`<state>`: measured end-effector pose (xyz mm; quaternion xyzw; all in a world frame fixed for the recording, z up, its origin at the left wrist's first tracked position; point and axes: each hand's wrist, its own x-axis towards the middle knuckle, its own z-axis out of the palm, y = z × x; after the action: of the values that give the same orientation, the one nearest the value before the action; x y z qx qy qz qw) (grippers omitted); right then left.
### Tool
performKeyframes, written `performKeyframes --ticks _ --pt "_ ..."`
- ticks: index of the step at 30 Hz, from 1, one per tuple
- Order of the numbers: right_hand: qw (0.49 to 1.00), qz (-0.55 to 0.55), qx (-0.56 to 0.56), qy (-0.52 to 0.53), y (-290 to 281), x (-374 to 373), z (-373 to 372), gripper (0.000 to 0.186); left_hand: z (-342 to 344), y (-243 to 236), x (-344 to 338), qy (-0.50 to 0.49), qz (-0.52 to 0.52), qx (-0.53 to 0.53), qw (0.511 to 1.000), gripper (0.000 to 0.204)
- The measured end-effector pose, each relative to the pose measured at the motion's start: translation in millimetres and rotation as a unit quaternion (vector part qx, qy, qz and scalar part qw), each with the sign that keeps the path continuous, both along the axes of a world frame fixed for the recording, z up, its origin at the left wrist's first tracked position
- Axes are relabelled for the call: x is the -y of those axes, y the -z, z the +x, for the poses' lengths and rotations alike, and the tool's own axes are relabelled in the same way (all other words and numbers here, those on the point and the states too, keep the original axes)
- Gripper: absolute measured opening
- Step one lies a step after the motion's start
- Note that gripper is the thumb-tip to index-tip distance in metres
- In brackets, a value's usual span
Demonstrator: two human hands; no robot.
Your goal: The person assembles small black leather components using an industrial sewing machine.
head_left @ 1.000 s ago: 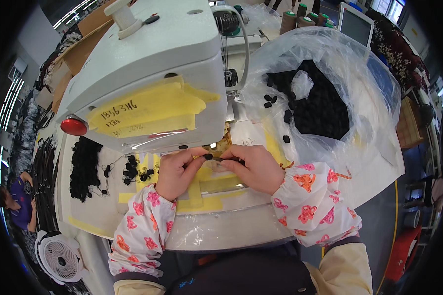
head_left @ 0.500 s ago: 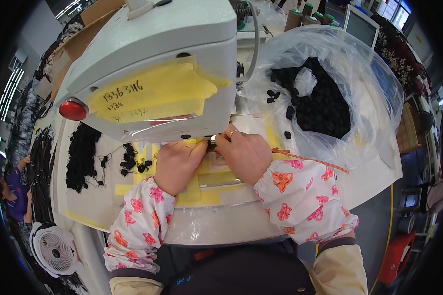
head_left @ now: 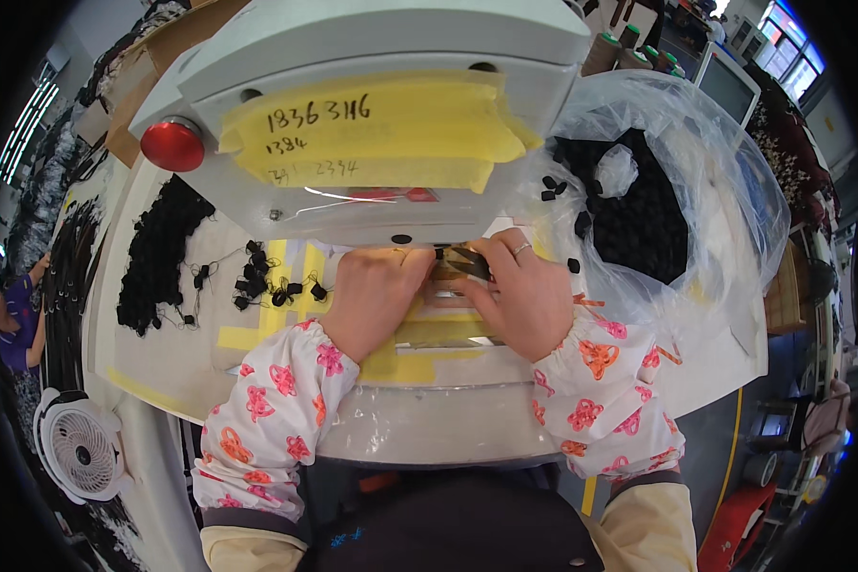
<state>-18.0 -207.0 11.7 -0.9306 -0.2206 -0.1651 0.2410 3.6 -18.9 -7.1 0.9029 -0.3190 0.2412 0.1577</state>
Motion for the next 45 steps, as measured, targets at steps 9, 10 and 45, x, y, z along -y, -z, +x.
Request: performKeyframes --ticks 9,10,45 --pt "0.987 -0.117 0.079 -0.080 18.9 -20.9 -21.4 0.037 0.0 2.0 -1.1 -0.011 -0.100 -0.027 0.995 0.011" --pt "0.986 -0.129 0.081 -0.072 19.1 -21.9 -21.3 0.036 -1.3 2.1 -1.7 -0.020 -0.103 -0.032 0.994 0.011" --pt "0.981 -0.172 0.078 -0.032 13.3 -27.6 -22.8 0.023 3.6 12.4 -10.0 -0.039 -0.084 -0.175 0.980 0.014"
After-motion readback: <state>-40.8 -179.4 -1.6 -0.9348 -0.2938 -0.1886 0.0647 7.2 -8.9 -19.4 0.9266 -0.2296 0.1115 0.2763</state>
